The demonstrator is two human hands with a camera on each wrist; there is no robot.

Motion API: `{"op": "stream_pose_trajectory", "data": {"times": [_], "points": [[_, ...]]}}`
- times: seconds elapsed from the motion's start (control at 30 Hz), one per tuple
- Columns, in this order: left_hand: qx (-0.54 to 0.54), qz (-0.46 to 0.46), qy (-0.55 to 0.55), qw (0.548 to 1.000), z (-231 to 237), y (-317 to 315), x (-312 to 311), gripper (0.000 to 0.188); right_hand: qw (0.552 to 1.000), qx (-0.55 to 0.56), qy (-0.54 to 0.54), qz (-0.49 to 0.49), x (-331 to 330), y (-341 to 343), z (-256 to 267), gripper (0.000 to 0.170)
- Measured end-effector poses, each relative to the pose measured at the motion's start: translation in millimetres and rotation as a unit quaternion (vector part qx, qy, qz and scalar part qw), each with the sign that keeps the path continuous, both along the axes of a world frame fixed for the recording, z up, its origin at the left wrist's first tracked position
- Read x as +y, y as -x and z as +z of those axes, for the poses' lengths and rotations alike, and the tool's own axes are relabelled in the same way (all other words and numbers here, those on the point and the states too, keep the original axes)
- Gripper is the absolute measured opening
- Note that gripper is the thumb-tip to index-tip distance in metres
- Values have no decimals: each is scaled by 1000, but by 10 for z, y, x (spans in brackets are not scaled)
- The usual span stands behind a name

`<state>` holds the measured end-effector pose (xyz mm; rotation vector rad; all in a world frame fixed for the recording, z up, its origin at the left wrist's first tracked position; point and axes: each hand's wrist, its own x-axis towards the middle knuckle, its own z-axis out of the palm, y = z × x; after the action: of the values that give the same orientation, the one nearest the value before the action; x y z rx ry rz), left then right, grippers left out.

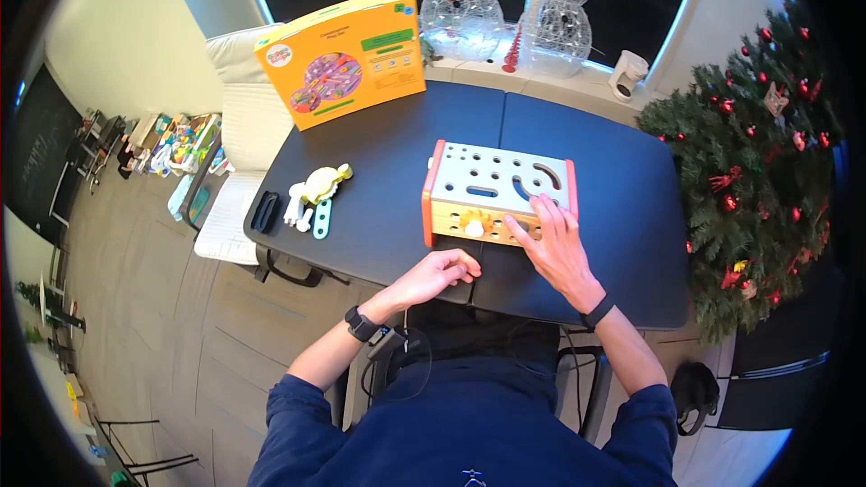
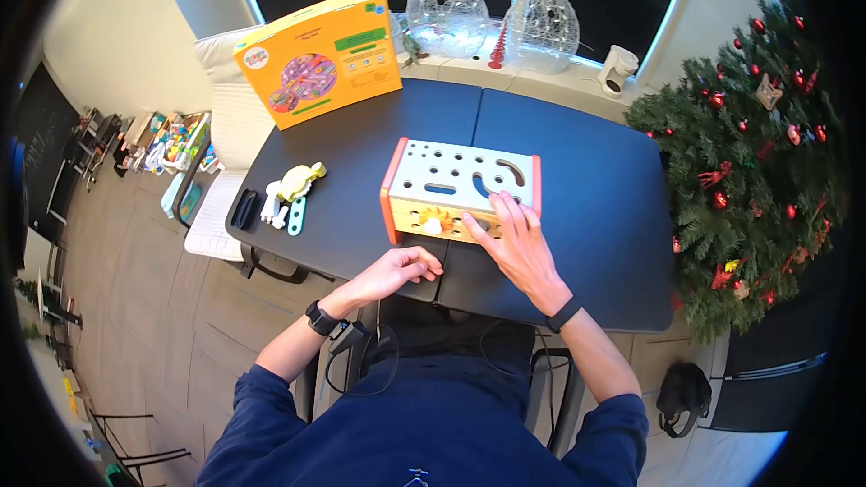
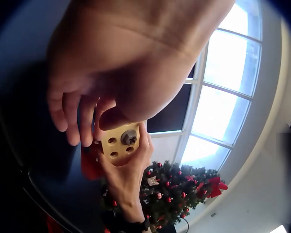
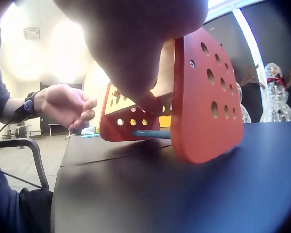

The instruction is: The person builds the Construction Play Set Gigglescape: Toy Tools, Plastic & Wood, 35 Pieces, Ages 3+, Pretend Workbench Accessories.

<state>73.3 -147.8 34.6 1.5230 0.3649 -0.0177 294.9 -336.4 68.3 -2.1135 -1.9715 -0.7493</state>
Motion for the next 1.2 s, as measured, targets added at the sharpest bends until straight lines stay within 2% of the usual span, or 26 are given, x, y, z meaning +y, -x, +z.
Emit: {"op": "stream_pose_trajectory", "data": {"times": [0.03, 0.17, 0.2, 0.27, 0.3, 0.33, 0.37, 0.43, 0.5, 0.57, 0.83, 0.97, 1.2], "points": [[-14, 6, -25, 1000, -25, 67, 11, 22, 1000, -1, -5, 0, 2, 11, -54, 72], [-90, 196, -91, 972, -5, 344, 271, 17, 1000, -12, -18, 1, -22, 12, -234, 72], [-62, 250, -176, 950, -18, 431, 417, 17, 1000, -20, -21, -4, -25, 22, -283, 72], [-22, 346, -301, 888, 87, 631, 671, 14, 999, -27, -30, -13, -25, 63, -346, 74], [-55, 378, -414, 826, -25, 714, 873, 13, 999, -28, -29, -16, -19, 87, -346, 74], [29, 394, -429, 812, -133, 883, 1014, 18, 999, -29, -29, -20, -19, 104, -331, 74], [63, 409, -481, 773, -313, 1034, 1207, 27, 999, -31, -27, -26, -24, 117, -307, 74], [120, 437, -550, 702, -374, 1263, 1336, 34, 999, -6, -23, -21, -31, 156, -254, 72], [181, 431, -579, 668, -477, 1459, 1457, 43, 999, 30, -16, -18, -45, 218, -153, 71], [200, 420, -577, 672, -527, 1572, 1509, 44, 997, 80, -7, -15, -63, 286, -39, 71], [218, 386, -546, 711, -437, 1553, 1489, 50, 993, 122, 8, -3, -109, 271, 60, 70], [227, 365, -529, 731, -420, 1488, 1519, 43, 991, 132, 16, 0, -127, 269, 120, 70], [181, 358, -560, 725, -342, 1369, 1507, 29, 987, 161, -1, 14, -139, 264, 180, 67]]}}
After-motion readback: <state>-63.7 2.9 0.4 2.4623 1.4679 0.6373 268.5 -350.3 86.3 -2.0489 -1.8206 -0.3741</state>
